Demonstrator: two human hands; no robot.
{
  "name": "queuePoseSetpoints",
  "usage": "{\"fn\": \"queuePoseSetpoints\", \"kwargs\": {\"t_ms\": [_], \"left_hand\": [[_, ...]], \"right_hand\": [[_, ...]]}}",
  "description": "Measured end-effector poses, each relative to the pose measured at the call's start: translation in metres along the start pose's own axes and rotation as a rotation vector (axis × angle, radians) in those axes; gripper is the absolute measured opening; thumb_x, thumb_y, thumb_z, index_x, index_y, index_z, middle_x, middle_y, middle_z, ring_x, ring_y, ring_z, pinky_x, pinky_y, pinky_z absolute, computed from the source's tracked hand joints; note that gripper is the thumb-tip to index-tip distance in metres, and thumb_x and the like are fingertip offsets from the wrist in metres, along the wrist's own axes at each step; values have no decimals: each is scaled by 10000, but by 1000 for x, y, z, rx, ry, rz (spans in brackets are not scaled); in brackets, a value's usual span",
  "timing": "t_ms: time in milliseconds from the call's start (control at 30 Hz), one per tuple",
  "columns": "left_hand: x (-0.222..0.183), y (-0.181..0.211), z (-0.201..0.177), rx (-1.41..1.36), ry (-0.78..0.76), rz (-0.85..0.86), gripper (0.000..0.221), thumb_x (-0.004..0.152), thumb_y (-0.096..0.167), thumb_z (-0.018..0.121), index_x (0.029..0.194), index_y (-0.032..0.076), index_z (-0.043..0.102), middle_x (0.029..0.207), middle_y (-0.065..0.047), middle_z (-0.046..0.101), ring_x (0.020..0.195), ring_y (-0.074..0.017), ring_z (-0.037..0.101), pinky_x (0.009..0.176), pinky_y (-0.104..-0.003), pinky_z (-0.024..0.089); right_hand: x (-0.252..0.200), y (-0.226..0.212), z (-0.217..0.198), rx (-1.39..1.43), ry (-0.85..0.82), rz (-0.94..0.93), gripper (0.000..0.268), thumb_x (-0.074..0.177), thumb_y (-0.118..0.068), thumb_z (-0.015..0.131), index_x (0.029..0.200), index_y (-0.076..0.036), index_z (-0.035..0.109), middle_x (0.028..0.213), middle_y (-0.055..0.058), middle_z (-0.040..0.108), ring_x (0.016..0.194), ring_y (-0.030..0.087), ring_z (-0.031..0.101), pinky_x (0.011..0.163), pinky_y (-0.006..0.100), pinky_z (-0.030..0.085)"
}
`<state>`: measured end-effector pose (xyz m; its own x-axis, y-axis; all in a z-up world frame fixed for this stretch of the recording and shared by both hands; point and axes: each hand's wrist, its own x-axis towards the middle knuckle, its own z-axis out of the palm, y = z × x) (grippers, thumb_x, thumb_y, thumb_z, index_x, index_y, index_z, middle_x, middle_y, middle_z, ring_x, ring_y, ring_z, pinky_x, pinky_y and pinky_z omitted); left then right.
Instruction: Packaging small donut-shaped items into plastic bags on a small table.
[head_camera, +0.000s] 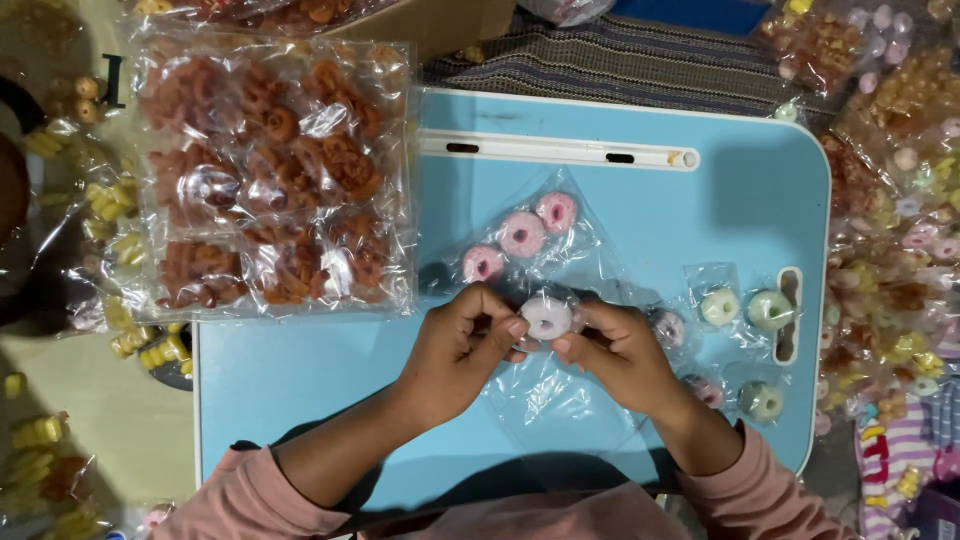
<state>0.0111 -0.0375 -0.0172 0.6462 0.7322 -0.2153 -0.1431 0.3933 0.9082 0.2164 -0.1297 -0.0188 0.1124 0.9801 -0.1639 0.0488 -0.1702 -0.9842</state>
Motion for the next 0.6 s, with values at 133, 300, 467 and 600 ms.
{"fn": "queuePoseSetpoints", "kwargs": {"t_ms": [133,300,467,600], "left_hand": [[1,-1,-6,36,-87,-24,212,981,129,712,991,-34,578,751,-177,695,700,-205,745,653,-391,694],[-1,2,-5,110,-94,-48,234,989,118,706,834,-34,621,659,-200,736,619,-196,758,584,-308,668],[-3,-8,-5,144,-115,21,212,979,106,722,825,-21,652,651,-192,744,587,-188,745,553,-295,637],[-5,-11,-4,135,-108,76,220,972,108,738,806,-6,648,642,-199,742,575,-173,740,505,-275,593]], "right_hand": [[-2,6,-3,32,-39,-16,173,916,-49,733,759,4,684,571,98,667,515,134,575,487,269,532],[4,-13,2,15,-99,-37,120,876,-87,796,908,19,748,666,59,702,621,84,513,521,267,490],[1,-2,0,-32,-86,-45,158,846,-110,843,847,12,744,629,44,691,612,68,529,524,261,487],[-5,9,0,-28,-68,-34,213,902,-121,792,740,0,726,557,68,695,567,83,592,531,264,528]]}}
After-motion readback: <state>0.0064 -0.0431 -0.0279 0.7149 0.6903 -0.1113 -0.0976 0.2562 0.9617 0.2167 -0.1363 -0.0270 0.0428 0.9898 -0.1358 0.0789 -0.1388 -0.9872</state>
